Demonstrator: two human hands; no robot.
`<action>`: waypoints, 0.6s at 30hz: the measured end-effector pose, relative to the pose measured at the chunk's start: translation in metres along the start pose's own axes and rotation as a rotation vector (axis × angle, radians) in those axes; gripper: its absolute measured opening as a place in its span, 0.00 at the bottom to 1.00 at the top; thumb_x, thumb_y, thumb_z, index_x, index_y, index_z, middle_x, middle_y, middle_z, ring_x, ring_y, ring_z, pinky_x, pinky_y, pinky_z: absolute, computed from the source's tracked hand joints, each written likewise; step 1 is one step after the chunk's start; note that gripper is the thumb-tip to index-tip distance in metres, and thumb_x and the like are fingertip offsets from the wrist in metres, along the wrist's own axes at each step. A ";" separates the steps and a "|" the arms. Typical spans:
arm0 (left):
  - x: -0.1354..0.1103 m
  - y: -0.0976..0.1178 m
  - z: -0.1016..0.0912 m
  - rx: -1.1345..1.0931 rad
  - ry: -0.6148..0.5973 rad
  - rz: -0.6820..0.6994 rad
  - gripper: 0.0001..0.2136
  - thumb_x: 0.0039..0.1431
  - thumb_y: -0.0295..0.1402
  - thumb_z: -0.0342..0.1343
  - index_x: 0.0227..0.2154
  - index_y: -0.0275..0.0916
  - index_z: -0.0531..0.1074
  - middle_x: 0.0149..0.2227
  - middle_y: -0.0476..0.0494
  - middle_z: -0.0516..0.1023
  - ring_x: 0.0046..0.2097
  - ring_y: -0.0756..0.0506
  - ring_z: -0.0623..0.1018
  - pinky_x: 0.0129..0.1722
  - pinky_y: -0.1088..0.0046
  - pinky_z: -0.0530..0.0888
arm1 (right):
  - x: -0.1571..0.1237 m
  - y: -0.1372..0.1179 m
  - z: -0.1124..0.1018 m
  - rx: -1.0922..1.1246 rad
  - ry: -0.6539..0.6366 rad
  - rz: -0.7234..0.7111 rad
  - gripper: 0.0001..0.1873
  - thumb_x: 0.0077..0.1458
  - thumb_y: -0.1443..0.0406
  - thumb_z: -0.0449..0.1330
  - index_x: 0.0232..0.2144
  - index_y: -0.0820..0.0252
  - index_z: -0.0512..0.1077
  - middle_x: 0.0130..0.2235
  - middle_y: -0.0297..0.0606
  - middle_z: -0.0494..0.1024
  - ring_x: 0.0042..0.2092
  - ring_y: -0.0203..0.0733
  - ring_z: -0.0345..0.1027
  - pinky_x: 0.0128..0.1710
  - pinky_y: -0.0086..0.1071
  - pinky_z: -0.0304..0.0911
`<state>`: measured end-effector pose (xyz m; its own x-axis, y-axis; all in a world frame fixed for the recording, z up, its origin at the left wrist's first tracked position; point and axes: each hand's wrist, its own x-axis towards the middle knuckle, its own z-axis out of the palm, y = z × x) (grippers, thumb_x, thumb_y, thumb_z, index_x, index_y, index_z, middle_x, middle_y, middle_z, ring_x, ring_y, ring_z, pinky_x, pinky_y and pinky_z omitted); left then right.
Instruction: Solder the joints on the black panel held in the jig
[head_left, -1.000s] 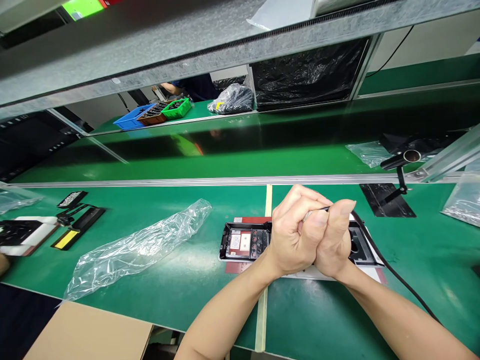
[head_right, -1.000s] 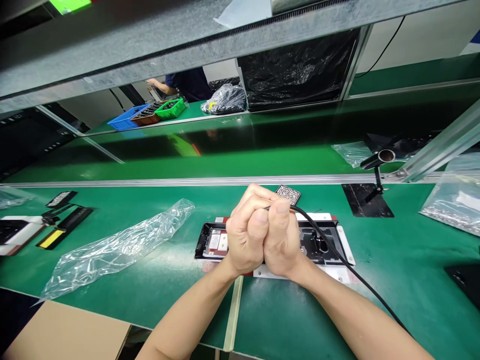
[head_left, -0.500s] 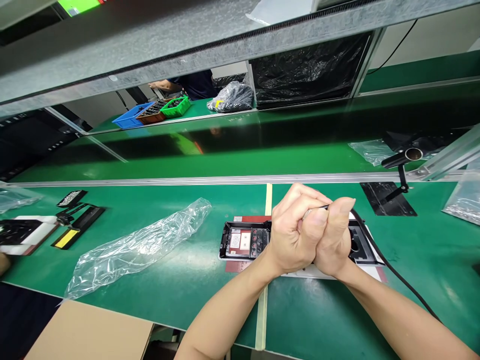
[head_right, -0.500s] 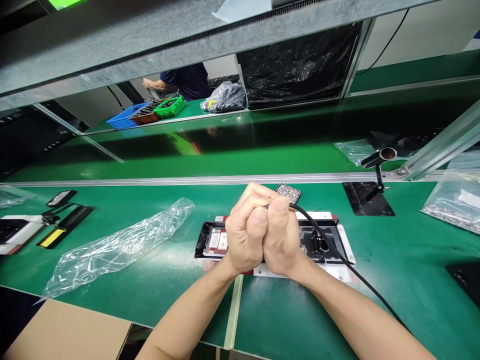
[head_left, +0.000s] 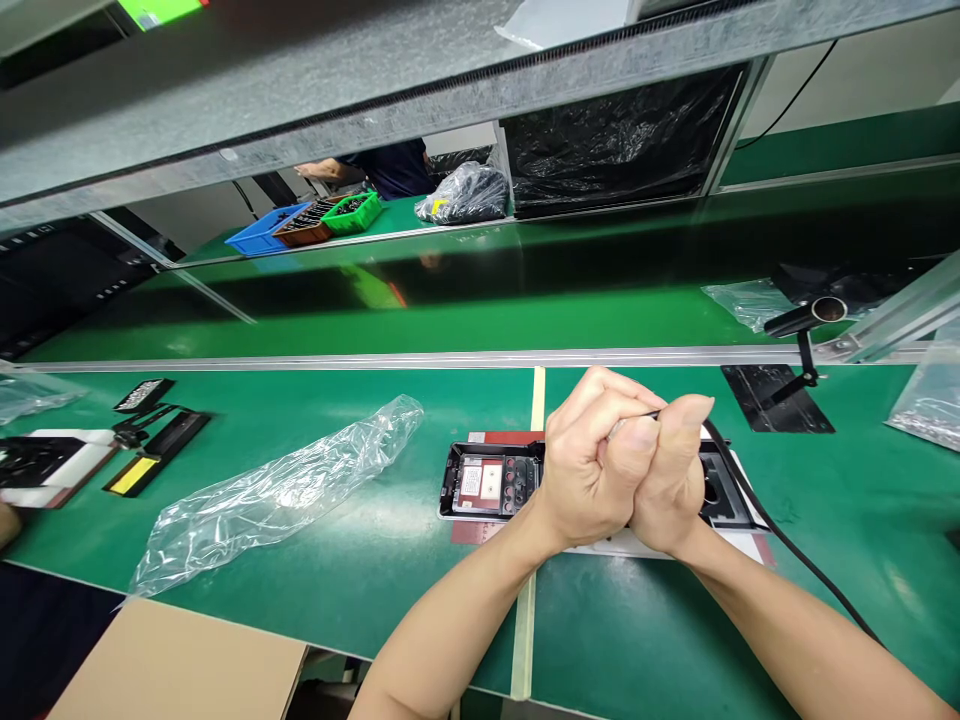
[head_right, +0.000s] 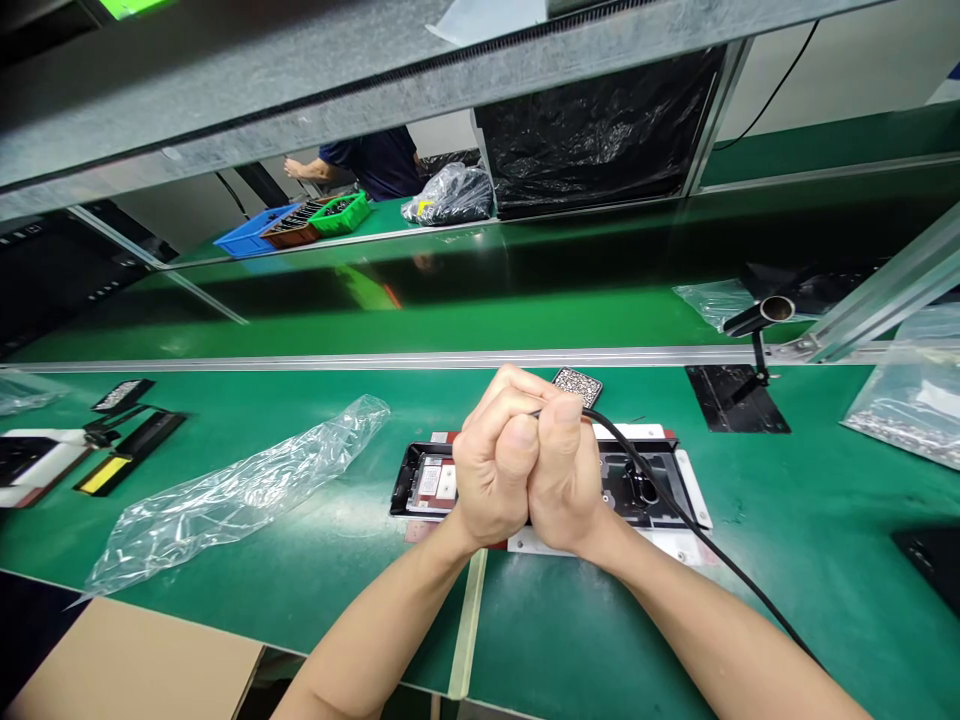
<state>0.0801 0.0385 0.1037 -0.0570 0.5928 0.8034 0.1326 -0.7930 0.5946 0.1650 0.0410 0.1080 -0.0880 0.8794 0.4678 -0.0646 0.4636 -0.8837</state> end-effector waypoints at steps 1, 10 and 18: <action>0.000 0.000 0.000 -0.005 0.002 0.001 0.13 0.72 0.37 0.50 0.34 0.36 0.74 0.36 0.41 0.78 0.39 0.47 0.77 0.38 0.70 0.75 | 0.000 0.001 0.000 0.002 -0.003 0.006 0.30 0.67 0.42 0.46 0.21 0.51 0.48 0.19 0.29 0.47 0.22 0.38 0.43 0.25 0.37 0.58; 0.000 0.000 0.000 0.008 0.006 0.002 0.14 0.72 0.37 0.50 0.34 0.36 0.74 0.36 0.41 0.78 0.40 0.47 0.77 0.38 0.69 0.76 | -0.003 0.004 -0.001 0.005 0.001 -0.022 0.31 0.66 0.41 0.44 0.20 0.52 0.47 0.20 0.30 0.48 0.23 0.38 0.42 0.26 0.39 0.57; -0.001 -0.001 0.000 -0.007 0.008 -0.002 0.13 0.72 0.36 0.51 0.34 0.35 0.74 0.36 0.41 0.78 0.39 0.47 0.77 0.38 0.69 0.75 | -0.002 0.002 0.000 -0.008 0.005 -0.019 0.31 0.67 0.41 0.43 0.20 0.51 0.50 0.19 0.31 0.50 0.23 0.40 0.50 0.25 0.39 0.57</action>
<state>0.0805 0.0387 0.1024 -0.0647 0.5931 0.8025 0.1259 -0.7929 0.5962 0.1654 0.0400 0.1054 -0.0820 0.8711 0.4842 -0.0579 0.4809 -0.8749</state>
